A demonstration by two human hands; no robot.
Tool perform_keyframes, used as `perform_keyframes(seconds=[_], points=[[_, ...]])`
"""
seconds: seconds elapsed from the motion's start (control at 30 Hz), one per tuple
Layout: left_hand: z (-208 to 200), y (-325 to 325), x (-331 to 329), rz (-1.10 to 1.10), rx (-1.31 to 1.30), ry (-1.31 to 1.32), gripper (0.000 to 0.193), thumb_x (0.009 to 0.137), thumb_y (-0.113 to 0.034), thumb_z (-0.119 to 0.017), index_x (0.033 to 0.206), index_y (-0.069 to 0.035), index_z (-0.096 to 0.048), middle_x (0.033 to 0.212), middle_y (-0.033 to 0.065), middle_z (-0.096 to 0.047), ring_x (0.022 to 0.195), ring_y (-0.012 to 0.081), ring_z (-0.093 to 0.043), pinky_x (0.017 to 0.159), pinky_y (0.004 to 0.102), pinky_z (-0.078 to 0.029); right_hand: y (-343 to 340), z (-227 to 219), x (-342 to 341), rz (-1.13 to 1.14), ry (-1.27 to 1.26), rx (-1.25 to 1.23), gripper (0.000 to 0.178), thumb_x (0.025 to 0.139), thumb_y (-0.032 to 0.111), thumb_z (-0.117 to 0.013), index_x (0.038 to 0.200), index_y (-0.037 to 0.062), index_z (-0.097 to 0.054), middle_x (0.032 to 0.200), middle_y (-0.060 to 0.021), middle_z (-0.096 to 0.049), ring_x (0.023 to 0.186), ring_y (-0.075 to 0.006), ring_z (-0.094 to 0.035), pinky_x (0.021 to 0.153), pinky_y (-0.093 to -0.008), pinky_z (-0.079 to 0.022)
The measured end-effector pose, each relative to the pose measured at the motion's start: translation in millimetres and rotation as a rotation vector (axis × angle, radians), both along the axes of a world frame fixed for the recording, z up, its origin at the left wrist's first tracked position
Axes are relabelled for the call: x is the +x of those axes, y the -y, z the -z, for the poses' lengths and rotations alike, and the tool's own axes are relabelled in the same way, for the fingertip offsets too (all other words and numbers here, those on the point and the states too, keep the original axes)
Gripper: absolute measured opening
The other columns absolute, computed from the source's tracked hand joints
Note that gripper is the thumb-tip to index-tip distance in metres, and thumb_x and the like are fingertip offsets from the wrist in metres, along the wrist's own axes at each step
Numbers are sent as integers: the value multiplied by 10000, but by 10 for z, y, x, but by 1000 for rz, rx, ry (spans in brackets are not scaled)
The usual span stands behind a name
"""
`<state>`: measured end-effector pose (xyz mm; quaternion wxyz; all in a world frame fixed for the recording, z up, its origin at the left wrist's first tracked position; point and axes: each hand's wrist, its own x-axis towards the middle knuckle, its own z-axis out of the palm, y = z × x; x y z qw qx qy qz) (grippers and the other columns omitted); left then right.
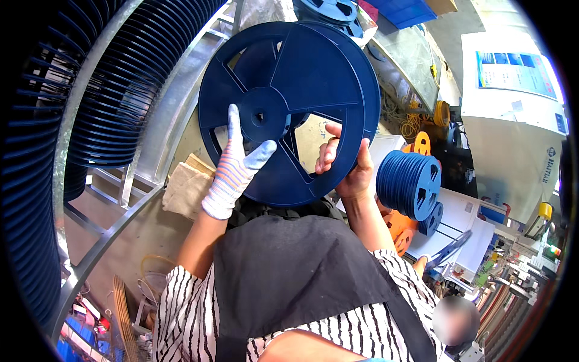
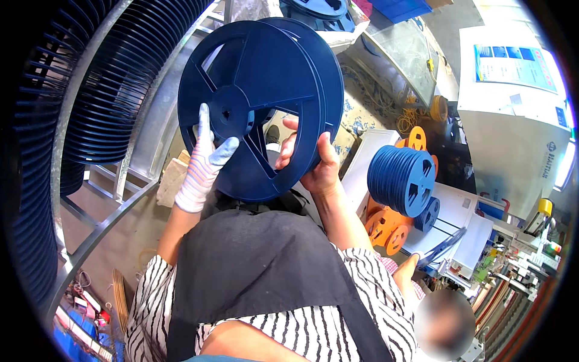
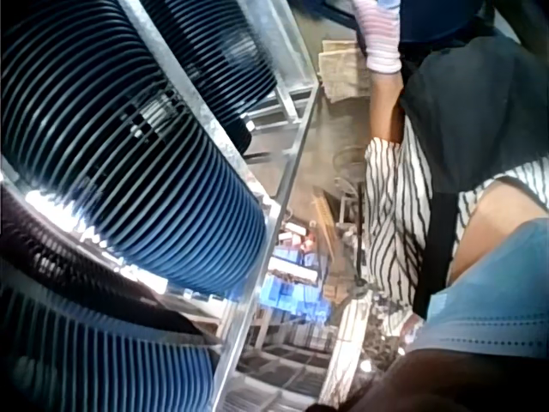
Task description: The person repeatedly picks up blue plastic spools from a nearby pile and stacks them onto a metal rack. The person handles the spools one at a time, placing them on top of the existing stack.
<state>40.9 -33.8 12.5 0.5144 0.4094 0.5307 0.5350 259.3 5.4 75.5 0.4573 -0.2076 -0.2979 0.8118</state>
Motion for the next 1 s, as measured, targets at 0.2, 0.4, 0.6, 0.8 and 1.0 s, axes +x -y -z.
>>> perform_keyframes(seconds=[0.2, 0.4, 0.6, 0.8, 1.0], points=[[37, -191, 51, -169, 63, 361, 1092, 715, -23, -783, 1507, -218, -57, 1386, 149, -370, 1185, 214, -448, 994, 314, -410, -108, -138, -37, 13, 191, -31, 649, 957, 484, -391, 1320, -54, -405, 1127, -190, -604, 998, -282, -615, 896, -367, -489], [-150, -176, -145, -321, 102, 226, 1031, 758, 7, -730, 1503, -117, -27, 1461, 158, -282, 1274, 230, -359, 1080, 328, -289, -257, 36, -26, 322, 483, -217, 361, 863, 217, -657, 1143, 8, -565, 1128, -128, -611, 1048, -209, -581, 882, -328, -471], [-302, -82, -49, -370, 159, -244, 989, 786, -7, -699, 1495, -80, -13, 1510, 190, -187, 1351, 258, -271, 1112, 356, -225, -242, 159, -57, 492, 653, -250, 300, 792, 135, -730, 1024, 24, -575, 845, -60, -637, 694, -112, -580, 575, -216, -433], [-346, 69, 172, -274, 115, -524, 982, 816, -13, -679, 1501, -139, 14, 1464, 202, -286, 1309, 280, -347, 1105, 382, -254, -291, -21, -392, 379, 661, -243, 324, 792, 165, -723, 1036, 30, -557, 929, -70, -658, 819, -126, -643, 617, -229, -442], [-398, 133, 267, -255, 75, -534, 977, 826, -74, -691, 1501, -153, 12, 1450, 200, -321, 1326, 304, -336, 1116, 400, -229, -299, 82, -394, 428, 553, -282, 232, 786, 89, -700, 947, 59, -535, 882, -57, -653, 810, -134, -642, 606, -243, -424]])
